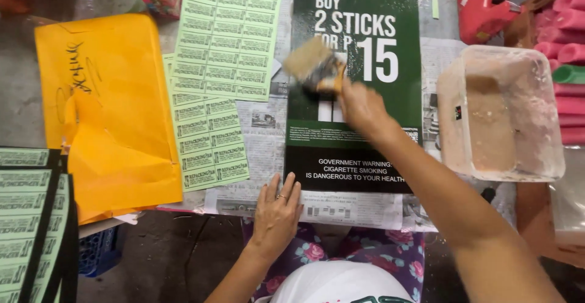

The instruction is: Applying glue to a board and sticking sheets of labels to create a promotional sign

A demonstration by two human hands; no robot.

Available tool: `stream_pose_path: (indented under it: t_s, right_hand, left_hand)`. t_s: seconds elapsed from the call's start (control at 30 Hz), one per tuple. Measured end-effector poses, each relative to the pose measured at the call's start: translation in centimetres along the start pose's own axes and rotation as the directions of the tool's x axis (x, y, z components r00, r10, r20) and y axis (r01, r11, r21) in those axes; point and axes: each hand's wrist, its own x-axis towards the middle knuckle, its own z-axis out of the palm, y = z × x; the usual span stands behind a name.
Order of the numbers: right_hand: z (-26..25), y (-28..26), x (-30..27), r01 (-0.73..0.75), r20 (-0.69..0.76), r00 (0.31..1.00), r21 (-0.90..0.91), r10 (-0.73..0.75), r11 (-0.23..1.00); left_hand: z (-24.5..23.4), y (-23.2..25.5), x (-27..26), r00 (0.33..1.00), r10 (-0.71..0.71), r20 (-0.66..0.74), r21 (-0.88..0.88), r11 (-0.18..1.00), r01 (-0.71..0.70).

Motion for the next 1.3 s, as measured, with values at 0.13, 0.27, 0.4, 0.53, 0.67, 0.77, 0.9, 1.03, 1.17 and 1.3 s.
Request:
stream_pose_path:
  t_s: [0.13, 0.27, 0.4, 0.53, 0.67, 0.77, 0.9, 1.03, 1.17, 1.3]
  right_hand:
    - [-1.0, 1.9, -10.7, 0.209, 0.148, 0.969, -0.066, -0.197, 0.976]
    - [-2.9, 6.2, -10.8, 0.101, 0.103, 0.991, -0.124, -0.088, 0.987]
    - [-1.8, 10.1, -1.8, -0.198, -0.031, 0.98, -0.101, 0.196, 0.975]
    - [0.6, 7.3, -1.9, -0.196, -0.103, 0.974, 0.08, 0.203, 0.977]
    - [2.1, 4.1, -13.3, 0.191, -0.08, 0.976, -0.118, -0.201, 0.975]
    - [1.2, 5.2, -20.7, 0.309, -0.039, 0.942, -0.287, -0.333, 0.907]
    - [-1.7, 8.2, -22.4, 0.32, 0.104, 0.947, -0.29, -0.303, 0.902]
    - [-2.4, 4.9, -19.7, 0.407, 0.027, 0.9, -0.415, -0.436, 0.814]
    - [-1.6, 2.3, -17.4, 0.479, -0.025, 0.834, -0.462, -0.551, 0.746]
    - [-1.5, 2.4, -16.6, 0.506, 0.0, 0.811, -0.503, -0.585, 0.701]
  left_hand:
    - [-0.1, -0.2, -0.1, 0.999, 0.02, -0.034, 0.032, 0.999, -0.019]
    - [-0.6, 0.0, 0.2, 0.999, 0.038, 0.008, 0.117, 0.992, -0.039]
    - [-0.6, 0.2, 0.4, 0.999, 0.018, 0.045, 0.136, 0.99, -0.024]
    - [-1.0, 0.5, 0.4, 1.0, 0.019, 0.011, 0.131, 0.991, -0.02]
    - [-0.4, 0.0, -0.1, 0.997, 0.022, -0.07, 0.011, 1.0, -0.022]
    - [0.9, -0.5, -0.7, 0.995, -0.009, -0.095, 0.001, 1.0, 0.009]
    - [-0.1, 0.0, -1.1, 0.993, -0.036, -0.114, -0.042, 0.999, 0.032]
    - [-1.0, 0.6, -1.5, 0.99, -0.022, -0.137, -0.021, 1.0, 0.019]
    - [-0.9, 0.7, -1.9, 0.99, -0.042, -0.138, -0.009, 0.999, 0.041]
    - [-0.9, 0.8, -2.0, 0.986, -0.08, -0.146, -0.086, 0.994, 0.068]
